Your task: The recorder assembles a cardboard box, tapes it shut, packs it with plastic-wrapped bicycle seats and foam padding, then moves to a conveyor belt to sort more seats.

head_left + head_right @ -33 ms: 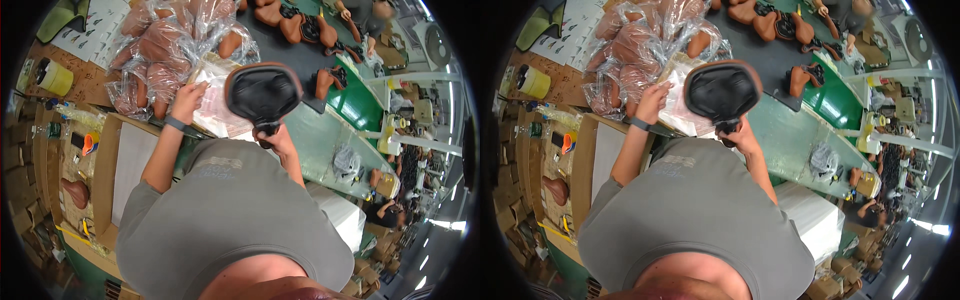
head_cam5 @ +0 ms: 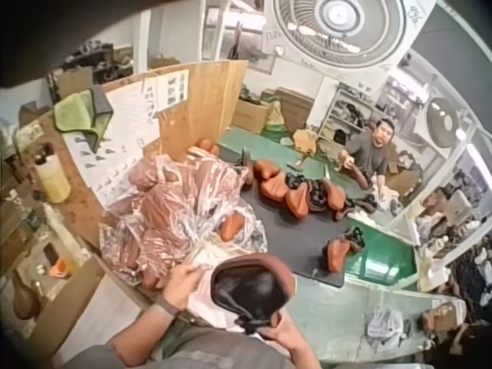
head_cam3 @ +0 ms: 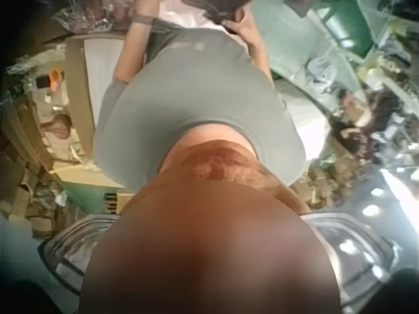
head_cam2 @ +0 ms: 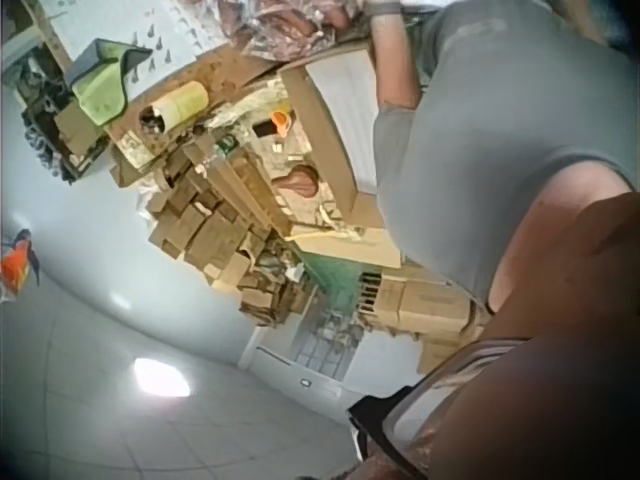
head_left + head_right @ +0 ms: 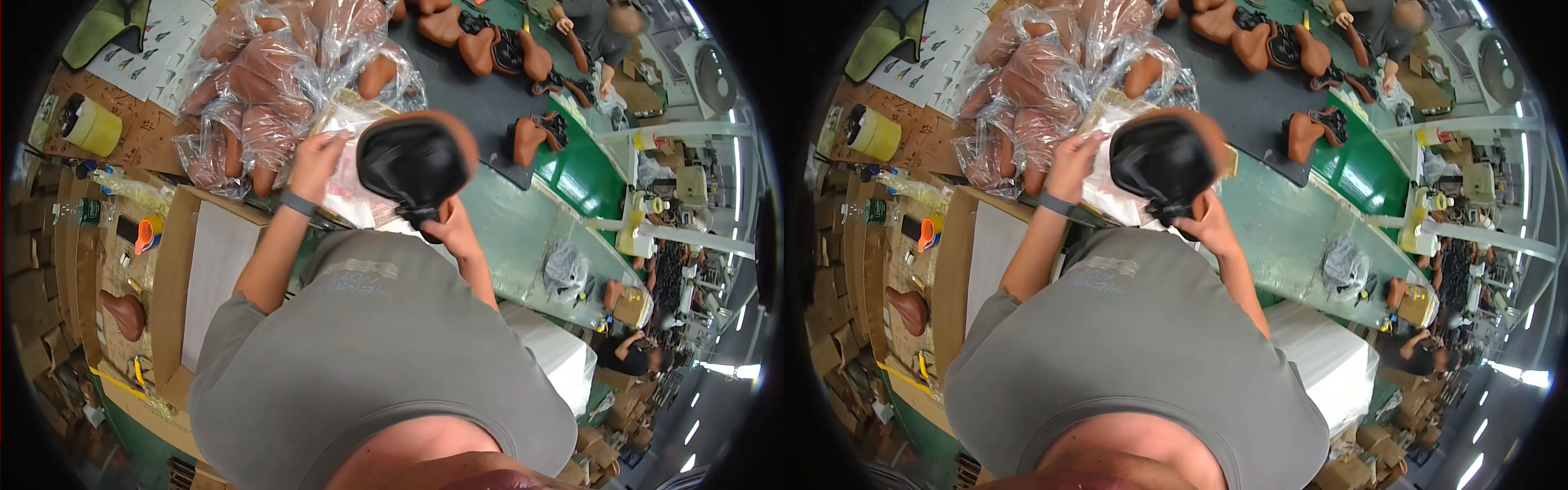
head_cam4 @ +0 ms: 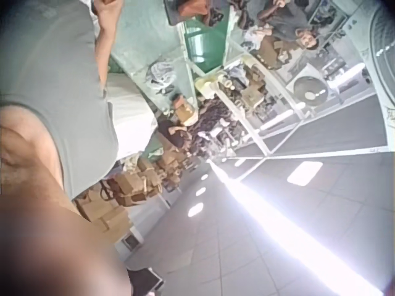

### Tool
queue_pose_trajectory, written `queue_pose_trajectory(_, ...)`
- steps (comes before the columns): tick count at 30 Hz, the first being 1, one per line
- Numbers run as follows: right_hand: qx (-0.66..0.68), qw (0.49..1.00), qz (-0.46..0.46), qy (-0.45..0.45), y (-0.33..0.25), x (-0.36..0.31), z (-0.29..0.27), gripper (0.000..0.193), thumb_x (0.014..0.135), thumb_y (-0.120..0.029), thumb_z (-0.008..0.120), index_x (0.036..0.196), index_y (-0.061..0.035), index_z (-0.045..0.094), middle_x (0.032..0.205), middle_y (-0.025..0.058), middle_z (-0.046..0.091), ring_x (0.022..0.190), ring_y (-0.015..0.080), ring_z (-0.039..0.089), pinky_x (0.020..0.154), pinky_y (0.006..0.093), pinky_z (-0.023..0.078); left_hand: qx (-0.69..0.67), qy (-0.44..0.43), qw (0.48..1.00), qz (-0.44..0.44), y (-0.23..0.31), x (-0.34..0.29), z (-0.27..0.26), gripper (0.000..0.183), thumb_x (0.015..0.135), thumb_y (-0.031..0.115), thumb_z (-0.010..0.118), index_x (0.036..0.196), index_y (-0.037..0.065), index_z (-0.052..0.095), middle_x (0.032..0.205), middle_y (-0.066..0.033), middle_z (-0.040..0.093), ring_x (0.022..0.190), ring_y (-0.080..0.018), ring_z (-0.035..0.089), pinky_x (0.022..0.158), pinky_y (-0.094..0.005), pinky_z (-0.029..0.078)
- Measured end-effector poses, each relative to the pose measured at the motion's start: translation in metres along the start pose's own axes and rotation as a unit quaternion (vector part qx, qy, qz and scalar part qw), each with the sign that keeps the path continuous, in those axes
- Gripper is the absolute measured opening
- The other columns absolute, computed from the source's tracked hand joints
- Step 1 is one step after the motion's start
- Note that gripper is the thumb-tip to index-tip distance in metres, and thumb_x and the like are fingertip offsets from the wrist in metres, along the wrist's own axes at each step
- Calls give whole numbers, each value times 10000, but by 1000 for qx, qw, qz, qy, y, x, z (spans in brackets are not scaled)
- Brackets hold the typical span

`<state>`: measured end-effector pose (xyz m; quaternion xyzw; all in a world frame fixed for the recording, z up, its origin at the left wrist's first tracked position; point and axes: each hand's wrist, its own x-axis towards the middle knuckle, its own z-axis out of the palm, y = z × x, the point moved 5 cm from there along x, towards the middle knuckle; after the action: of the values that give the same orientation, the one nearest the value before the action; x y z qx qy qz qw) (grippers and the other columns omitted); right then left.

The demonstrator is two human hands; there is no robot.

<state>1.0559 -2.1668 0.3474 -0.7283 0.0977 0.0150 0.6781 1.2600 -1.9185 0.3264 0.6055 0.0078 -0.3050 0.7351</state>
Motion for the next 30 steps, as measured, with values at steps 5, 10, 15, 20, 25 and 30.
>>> queue_pose_trajectory(5, 152, 969, 133, 143, 40, 1, 4, 1052, 815, 133, 816, 1709, -69, 300, 1316, 138, 691, 1125, 249, 716, 953, 359, 594, 182, -341, 874, 295, 47, -70, 117, 127, 1036, 91, 750, 1008, -29, 780, 848, -43, 657, 842, -124, 606, 745, -288, 475)
queue_pose_trajectory(10, 230, 937, 88, 249, 30, 25, -46, 485, 976, 30, 696, 1416, -41, 506, 1261, 106, 676, 1089, 224, 704, 919, 362, 617, 89, -274, 956, -62, -22, -26, 108, 313, 1008, 220, 826, 1183, -28, 750, 1048, -54, 742, 988, -130, 649, 874, -306, 521)
queue_pose_trajectory(15, -19, 994, -97, 44, -46, 54, -82, 706, 968, -56, 775, 1606, -21, 473, 1435, 139, 666, 1322, 257, 640, 1101, 405, 540, 332, -95, 935, 81, 50, 84, 129, 577, 942, 397, 853, 1351, 20, 699, 1017, -44, 733, 810, -137, 631, 672, -327, 521)
queue_pose_trajectory(20, -94, 933, -55, 342, 27, 91, -256, 658, 959, -80, 802, 1554, 26, 541, 1406, 169, 690, 1349, 251, 632, 1076, 400, 555, -149, 66, 973, 161, 122, 225, -9, 375, 1085, 341, 725, 781, 190, 566, 705, 76, 445, 667, -77, 431, 647, -297, 392)
queue_pose_trajectory(25, -155, 833, 147, 511, 214, 88, -469, 1065, 861, -262, 905, 1635, 128, 285, 1486, 298, 602, 1350, 355, 638, 1124, 440, 508, 24, 305, 907, 288, 95, 248, -54, 564, 1047, 141, 737, 1536, -30, 514, 1477, -169, 613, 1214, -247, 678, 948, -334, 596)
queue_pose_trajectory(30, 47, 803, 260, 535, 331, 131, -569, 1215, 836, -484, 945, 1638, 148, 288, 1601, 299, 513, 1449, 368, 572, 1176, 455, 497, 611, 109, 692, 369, -21, 158, 122, 424, 971, 97, 741, 1381, 4, 684, 1365, -224, 720, 1283, -423, 662, 1143, -462, 502)
